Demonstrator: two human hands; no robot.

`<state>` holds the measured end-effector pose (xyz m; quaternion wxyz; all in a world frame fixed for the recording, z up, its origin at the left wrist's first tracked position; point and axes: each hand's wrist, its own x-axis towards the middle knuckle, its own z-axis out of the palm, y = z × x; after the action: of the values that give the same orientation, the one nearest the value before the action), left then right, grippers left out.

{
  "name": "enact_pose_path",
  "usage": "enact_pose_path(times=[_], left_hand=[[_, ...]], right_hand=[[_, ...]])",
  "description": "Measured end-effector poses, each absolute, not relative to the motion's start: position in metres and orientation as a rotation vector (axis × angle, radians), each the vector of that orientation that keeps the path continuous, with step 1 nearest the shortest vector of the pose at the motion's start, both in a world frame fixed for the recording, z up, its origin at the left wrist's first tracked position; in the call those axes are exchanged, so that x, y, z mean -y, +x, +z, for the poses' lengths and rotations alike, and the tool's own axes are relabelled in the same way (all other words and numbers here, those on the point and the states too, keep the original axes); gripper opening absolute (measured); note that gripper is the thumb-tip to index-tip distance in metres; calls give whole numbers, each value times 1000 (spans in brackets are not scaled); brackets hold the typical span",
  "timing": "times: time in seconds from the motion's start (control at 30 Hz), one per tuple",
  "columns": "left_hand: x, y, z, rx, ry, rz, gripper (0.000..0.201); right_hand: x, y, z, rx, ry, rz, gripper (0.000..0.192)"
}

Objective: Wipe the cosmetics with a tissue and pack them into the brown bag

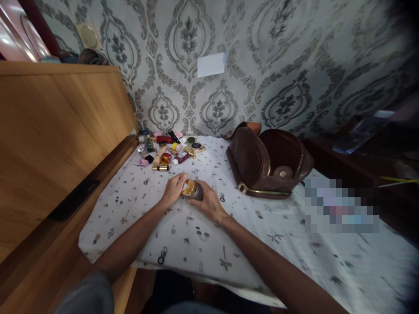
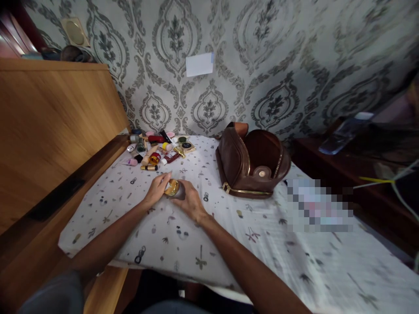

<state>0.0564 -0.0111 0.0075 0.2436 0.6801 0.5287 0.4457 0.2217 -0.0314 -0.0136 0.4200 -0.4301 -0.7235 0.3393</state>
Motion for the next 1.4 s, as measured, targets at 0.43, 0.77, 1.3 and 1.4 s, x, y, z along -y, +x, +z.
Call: enact_pose_path(times=[0.43,0.77,1.3,1.4], left_hand=[[24,65,5,-1300,1998,1000,33],[25,60,8,-1433,2189,1149,31],[27,61,20,-1116,1880,1157,53],[28,59,20,-1179,1775,972,54]], right_hand=[[27,223,-10,1666,-1149,877,48],[31,224,-3,1599,-986,1168,57],[25,225,-10,1406,-886,1274,62],[24,227,-10,1403,-847,1302,65]])
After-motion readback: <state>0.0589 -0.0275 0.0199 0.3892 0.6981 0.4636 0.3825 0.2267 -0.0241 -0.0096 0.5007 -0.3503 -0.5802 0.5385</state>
